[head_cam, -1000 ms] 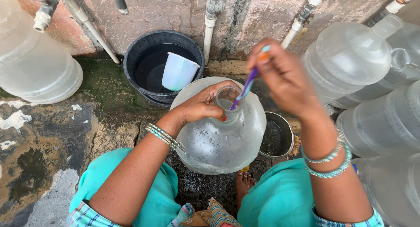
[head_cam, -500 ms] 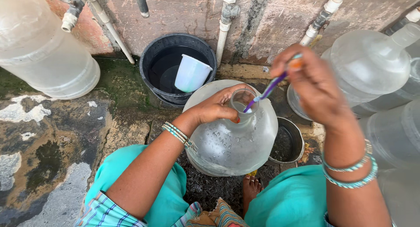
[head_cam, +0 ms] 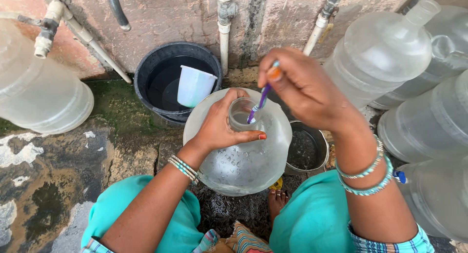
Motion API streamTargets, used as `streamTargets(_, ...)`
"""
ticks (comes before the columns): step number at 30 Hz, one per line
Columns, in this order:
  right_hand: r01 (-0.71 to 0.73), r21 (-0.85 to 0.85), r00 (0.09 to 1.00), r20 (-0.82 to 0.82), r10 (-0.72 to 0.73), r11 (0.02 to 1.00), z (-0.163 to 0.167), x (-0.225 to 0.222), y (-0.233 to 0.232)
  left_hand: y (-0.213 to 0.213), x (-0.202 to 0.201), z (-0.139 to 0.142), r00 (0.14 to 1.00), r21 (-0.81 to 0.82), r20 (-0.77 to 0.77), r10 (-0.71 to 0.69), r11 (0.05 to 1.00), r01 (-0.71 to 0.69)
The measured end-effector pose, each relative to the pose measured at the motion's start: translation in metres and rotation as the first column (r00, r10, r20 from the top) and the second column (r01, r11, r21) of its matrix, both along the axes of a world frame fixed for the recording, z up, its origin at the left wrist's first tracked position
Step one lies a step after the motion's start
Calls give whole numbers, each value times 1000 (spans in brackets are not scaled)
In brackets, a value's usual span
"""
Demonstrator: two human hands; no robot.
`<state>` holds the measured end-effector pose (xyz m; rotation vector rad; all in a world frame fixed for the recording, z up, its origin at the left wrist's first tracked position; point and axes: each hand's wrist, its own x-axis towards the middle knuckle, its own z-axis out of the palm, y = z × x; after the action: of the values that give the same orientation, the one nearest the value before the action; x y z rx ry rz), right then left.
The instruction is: The person scrubs the inside of a large plastic water dispenser using a toothbrush and a yellow sponge. They dip the tools into a bucket of water and scrub the neck and interior surfaces of the dispenser.
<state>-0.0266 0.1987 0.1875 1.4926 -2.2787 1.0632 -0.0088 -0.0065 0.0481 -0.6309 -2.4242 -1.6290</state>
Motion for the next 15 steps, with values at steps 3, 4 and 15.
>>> streamTargets(3,-18,-126,999,48,24,992,19,18,20,3,1,2,1000,31,-18,16,999,-15)
streamTargets(4,-24,-147,998,52,32,989,20,20,22,3,0,3,1000,34,-17,-8,999,8)
streamTargets(15,-12,-9,999,35,12,1000,-20,-4,1,-9,-12,4,910,132,187,-370,927,350)
